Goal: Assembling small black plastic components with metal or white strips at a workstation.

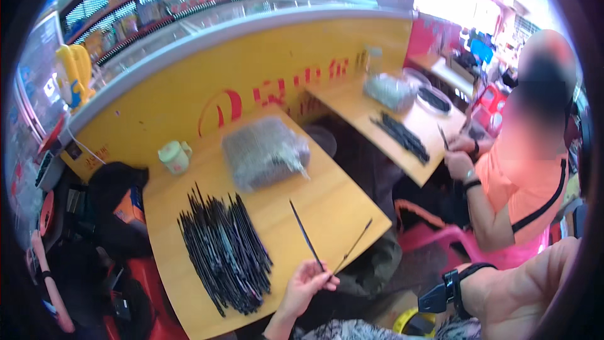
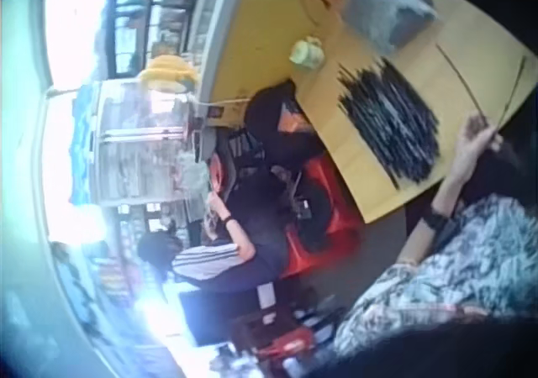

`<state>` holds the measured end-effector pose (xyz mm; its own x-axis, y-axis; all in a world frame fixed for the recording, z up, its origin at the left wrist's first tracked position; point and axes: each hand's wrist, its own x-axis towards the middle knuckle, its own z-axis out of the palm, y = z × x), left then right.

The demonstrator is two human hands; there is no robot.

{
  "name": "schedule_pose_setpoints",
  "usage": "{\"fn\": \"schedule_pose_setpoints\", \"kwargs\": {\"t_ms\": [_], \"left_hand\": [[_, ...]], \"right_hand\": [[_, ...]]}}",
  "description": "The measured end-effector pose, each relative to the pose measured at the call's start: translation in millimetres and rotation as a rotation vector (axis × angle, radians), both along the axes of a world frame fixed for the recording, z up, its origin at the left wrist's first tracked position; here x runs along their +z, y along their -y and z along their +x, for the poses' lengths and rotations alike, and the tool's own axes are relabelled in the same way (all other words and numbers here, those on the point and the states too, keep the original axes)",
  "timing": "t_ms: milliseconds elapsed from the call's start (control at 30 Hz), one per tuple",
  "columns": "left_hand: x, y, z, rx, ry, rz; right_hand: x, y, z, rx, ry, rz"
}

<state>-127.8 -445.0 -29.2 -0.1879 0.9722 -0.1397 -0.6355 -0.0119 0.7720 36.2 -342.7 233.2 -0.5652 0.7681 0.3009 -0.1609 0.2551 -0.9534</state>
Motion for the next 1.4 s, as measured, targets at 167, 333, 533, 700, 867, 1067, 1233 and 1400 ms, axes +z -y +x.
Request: {"fn": "schedule_pose_setpoints", "kwargs": {"t_ms": [167, 333, 533, 700, 867, 1067, 1233, 1400], "left_hand": [[4, -15, -10, 0.026, 0.045, -0.007], [2, -21, -7, -0.001, 0.115, 0.048], [-5, -2, -3, -0.013, 0.140, 0.050], [-5, 2, -11, 0.024, 0.128, 0.036], [0, -9, -8, 0.032, 0.090, 0.036], [12, -19, -8, 0.076, 0.097, -0.010], [0, -26, -19, 0.239, 0.128, 0.034], [-4, -24, -15, 0.296, 0.131, 0.035]], "right_hand": [[-10, 12, -1, -0.124, 0.004, -0.189], [15, 45, -59, -0.245, -0.017, -0.164], [46, 72, -92, -0.095, 0.096, -0.063], [28, 69, -76, 0.115, -0.141, 0.077], [20, 48, -81, 0.269, -0.354, 0.193], [-3, 41, -47, 0.496, -0.603, 0.387], [-36, 15, -59, 0.275, -0.390, 0.244], [-118, -62, -106, -0.082, 0.132, 0.026]]}}
